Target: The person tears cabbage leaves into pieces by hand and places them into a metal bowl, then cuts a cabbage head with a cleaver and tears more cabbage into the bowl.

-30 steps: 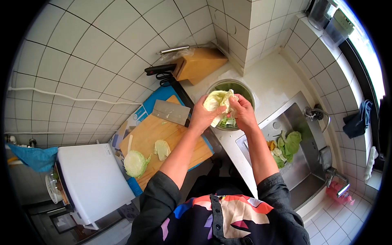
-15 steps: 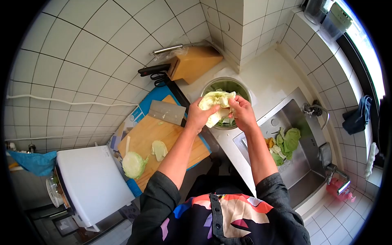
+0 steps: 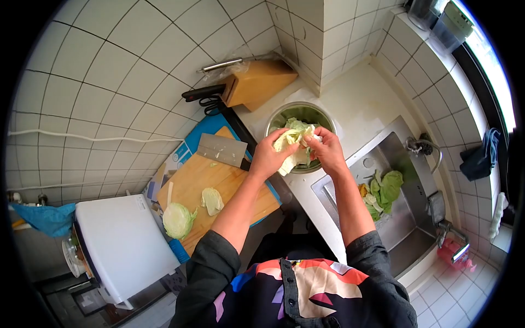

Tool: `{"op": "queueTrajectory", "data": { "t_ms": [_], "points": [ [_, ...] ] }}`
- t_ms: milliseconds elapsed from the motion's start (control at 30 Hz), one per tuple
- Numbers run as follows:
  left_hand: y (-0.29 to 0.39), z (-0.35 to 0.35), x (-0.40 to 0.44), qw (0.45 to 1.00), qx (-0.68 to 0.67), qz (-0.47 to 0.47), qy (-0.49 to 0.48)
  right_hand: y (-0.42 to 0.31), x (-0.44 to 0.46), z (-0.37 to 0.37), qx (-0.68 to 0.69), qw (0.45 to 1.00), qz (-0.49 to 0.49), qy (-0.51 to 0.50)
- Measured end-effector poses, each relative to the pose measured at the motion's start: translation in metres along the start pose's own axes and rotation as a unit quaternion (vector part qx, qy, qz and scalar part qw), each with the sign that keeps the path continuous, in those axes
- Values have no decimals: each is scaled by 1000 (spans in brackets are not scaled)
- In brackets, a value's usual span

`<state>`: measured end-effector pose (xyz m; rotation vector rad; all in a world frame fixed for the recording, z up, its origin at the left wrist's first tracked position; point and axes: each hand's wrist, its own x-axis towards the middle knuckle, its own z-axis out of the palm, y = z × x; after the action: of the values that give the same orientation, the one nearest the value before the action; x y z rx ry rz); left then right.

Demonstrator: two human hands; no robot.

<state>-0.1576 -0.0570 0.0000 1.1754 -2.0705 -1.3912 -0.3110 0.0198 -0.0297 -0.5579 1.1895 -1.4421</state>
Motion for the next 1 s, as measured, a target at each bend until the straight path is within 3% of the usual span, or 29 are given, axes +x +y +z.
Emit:
{"op": "queueTrajectory", "data": {
  "t_ms": [67,133,267,333,400,433,467,533,600,667,733,800,867,933,967,1000],
  "points": [
    [-6,1,0,1000,-21,-18,2,9,0,0,22,1000,-9,8],
    [-7,4,1,984,-166,-68,9,10,-3,1,15,999,-16,32],
    [-22,2,5,984,-160,-63,45,13,-5,-5,56,991,-52,111],
    [-24,-3,5,985,-150,-59,70,15,-3,-14,6,992,-44,120],
    [-23,-4,4,987,-134,-54,70,15,-1,-17,-216,961,-46,167],
    [-20,-4,2,987,-136,-54,65,17,0,-17,-360,912,-139,138],
    [-19,-5,1,987,-137,-54,61,18,0,-15,-359,912,-140,138],
    [-20,-6,1,992,-110,-45,54,6,-3,0,-506,807,-274,134],
    [-20,-10,1,995,-81,-37,49,-10,-3,9,-518,805,-265,116],
    [-17,-11,1,999,-37,2,39,-16,2,15,-469,799,-375,-3],
    [-20,-8,2,996,-67,-12,55,-8,5,20,-466,795,-388,0],
    [-21,-10,4,992,-96,-25,75,-1,8,18,-450,825,-343,23],
    [-20,-16,5,962,-227,-96,114,4,6,13,-412,834,-364,46],
    [-20,-20,6,962,-223,-95,129,4,4,1,-403,853,-309,125],
    [-19,-21,4,962,-224,-99,119,5,6,-6,-454,806,-357,129],
    [-17,-22,3,963,-225,-103,109,2,8,-5,-454,806,-357,129]
  ]
}}
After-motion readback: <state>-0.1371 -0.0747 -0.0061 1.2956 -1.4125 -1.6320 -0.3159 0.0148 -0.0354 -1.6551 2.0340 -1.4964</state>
